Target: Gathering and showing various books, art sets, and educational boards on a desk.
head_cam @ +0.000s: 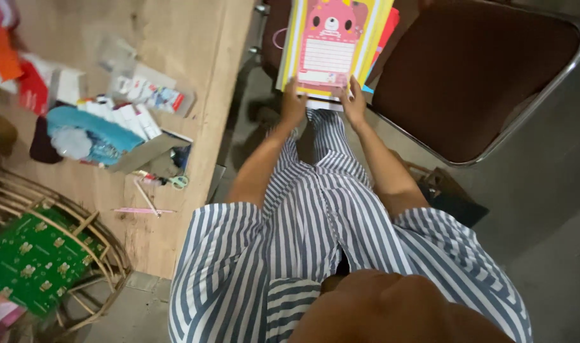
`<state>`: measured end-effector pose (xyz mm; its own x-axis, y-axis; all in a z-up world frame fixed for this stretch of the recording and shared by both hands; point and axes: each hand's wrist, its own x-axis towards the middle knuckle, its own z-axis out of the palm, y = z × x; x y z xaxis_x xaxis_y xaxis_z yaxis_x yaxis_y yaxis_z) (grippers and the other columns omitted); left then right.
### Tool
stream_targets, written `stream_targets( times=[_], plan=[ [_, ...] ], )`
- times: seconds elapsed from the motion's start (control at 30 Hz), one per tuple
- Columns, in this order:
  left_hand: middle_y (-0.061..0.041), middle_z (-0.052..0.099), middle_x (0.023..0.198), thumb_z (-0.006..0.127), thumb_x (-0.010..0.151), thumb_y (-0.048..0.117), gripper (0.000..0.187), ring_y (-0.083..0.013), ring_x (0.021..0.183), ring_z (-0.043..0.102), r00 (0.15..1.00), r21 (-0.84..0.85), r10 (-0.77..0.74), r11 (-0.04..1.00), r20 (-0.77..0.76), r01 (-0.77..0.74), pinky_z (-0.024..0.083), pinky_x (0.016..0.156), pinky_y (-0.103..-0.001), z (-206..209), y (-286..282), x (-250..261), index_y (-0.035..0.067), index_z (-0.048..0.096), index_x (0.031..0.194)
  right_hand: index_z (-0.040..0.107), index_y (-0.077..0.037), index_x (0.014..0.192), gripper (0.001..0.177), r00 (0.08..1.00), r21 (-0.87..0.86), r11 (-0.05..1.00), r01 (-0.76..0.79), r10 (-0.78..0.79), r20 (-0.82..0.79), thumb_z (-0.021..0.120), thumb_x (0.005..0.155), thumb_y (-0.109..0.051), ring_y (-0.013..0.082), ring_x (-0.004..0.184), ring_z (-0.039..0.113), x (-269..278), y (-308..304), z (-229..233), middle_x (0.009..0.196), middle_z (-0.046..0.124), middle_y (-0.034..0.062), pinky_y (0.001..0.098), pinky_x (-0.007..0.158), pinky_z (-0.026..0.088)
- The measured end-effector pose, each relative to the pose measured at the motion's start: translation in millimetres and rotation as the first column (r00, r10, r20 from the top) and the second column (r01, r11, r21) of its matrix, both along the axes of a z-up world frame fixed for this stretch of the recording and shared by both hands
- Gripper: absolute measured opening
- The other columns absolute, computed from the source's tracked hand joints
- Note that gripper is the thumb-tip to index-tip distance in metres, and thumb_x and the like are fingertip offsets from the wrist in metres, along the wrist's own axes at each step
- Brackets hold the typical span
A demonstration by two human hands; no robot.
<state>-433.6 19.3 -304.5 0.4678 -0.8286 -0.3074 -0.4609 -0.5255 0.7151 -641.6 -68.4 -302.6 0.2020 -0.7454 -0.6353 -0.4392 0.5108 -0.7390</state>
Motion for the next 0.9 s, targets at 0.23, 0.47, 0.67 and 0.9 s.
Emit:
stream_targets(
  times=[0.23, 0.47, 0.67, 0.9],
  plan=[
    [-0.025, 0.032, 0.163, 0.069, 0.097, 0.039, 0.082, -0.045, 0.153, 0.026, 0.966, -0.072, -0.13, 0.986, 0.225, 0.15, 0.019, 0.125, -0.059, 206, 85, 1, -0.002, 0.03, 0.158, 0.031, -0.005, 0.16, 0.079, 0.941, -0.425, 0.842, -0.333, 0.324, -0.096, 0.072, 0.092, -0.006, 0.0369, 0.149, 0.039, 36, 77, 155, 0.161, 0.04, 0.021, 0.0448, 0.124, 0.033],
    [-0.023, 0.029, 0.168, 0.064, 0.1, 0.034, 0.079, -0.0415, 0.158, 0.022, 0.976, -0.284, -0.046, 0.953, 0.215, 0.108, 0.016, 0.13, -0.054, 333, 185, 58, 0.001, 0.027, 0.161, 0.031, -0.006, 0.161, 0.08, 0.851, -0.59, 0.669, -0.452, 0.521, -0.062, 0.071, 0.092, -0.005, 0.0412, 0.156, 0.028, 112, 152, 312, 0.168, 0.029, 0.0221, 0.0473, 0.126, 0.027],
    [-0.021, 0.035, 0.165, 0.065, 0.1, 0.03, 0.073, -0.0402, 0.157, 0.027, 0.974, -0.407, 0.13, 0.912, 0.184, -0.045, 0.016, 0.13, -0.053, 370, 220, 107, 0.002, 0.032, 0.159, 0.037, -0.006, 0.157, 0.077, 0.754, -0.689, 0.518, -0.507, 0.654, -0.062, 0.072, 0.089, -0.004, 0.0398, 0.156, 0.028, 174, 163, 368, 0.167, 0.03, 0.0211, 0.0474, 0.126, 0.027],
    [-0.02, 0.041, 0.162, 0.069, 0.1, 0.018, 0.067, -0.039, 0.155, 0.034, 0.912, -0.514, 0.409, 0.782, -0.001, -0.352, 0.03, 0.127, -0.046, 372, 183, 176, 0.003, 0.037, 0.157, 0.041, -0.007, 0.154, 0.073, 0.68, -0.746, 0.38, -0.546, 0.721, -0.131, 0.074, 0.089, -0.006, 0.0403, 0.155, 0.028, 263, 86, 394, 0.163, 0.036, 0.02, 0.049, 0.126, 0.027]
  ],
)
